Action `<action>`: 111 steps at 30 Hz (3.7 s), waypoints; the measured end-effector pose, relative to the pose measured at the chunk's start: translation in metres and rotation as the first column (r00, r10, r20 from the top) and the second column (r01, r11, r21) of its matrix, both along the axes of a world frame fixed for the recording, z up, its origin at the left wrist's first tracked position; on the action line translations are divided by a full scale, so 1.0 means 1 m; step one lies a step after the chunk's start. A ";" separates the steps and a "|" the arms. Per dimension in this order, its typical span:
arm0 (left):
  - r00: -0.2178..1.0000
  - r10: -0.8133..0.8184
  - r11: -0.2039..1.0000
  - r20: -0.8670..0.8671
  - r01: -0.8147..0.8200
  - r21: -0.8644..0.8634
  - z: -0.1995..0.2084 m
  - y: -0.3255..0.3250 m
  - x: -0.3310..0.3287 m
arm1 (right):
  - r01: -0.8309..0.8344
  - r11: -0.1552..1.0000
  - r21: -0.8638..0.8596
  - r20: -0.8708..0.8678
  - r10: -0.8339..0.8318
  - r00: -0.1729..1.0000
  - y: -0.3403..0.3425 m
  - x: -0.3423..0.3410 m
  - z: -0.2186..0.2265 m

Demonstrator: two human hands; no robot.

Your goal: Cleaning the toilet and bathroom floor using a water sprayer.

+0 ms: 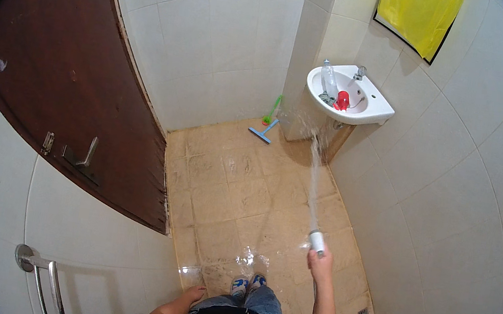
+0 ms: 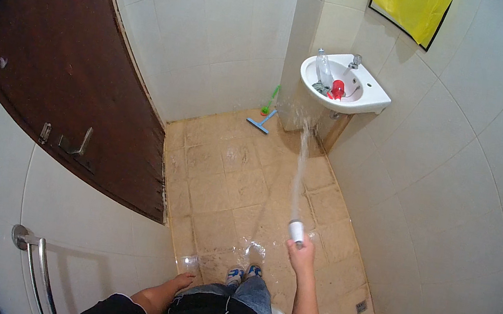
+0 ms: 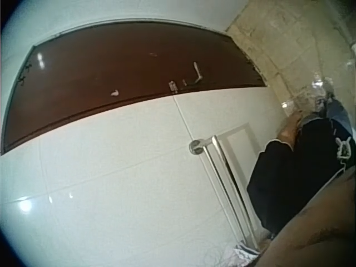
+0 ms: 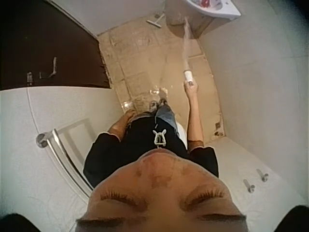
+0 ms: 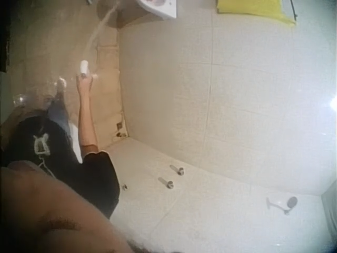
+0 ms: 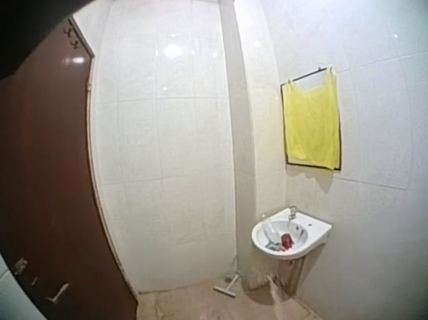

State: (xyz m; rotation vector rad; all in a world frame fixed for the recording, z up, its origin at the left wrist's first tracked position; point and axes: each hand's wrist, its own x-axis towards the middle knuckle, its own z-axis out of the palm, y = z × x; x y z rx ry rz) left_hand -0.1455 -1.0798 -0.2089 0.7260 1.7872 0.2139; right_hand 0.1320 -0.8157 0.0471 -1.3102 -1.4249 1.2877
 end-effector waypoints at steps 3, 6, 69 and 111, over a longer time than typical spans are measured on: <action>0.990 -0.103 0.995 -0.092 0.102 -0.016 -0.007 -0.003 -0.002 | -0.272 0.960 -0.064 -0.048 0.269 0.962 -0.008 -0.007 0.000; 0.998 -0.024 0.999 -0.053 0.026 0.034 -0.027 -0.010 -0.005 | -0.184 0.983 0.022 -0.194 0.184 0.964 -0.012 -0.011 -0.016; 0.994 -0.103 0.993 -0.033 0.101 -0.056 0.003 -0.007 -0.008 | -0.186 0.975 -0.124 -0.451 0.111 0.886 0.007 -0.013 -0.003; 0.997 0.056 0.996 -0.048 -0.058 -0.061 0.024 -0.013 -0.006 | -0.140 0.972 -0.188 0.371 0.202 0.906 -0.002 -0.088 -0.015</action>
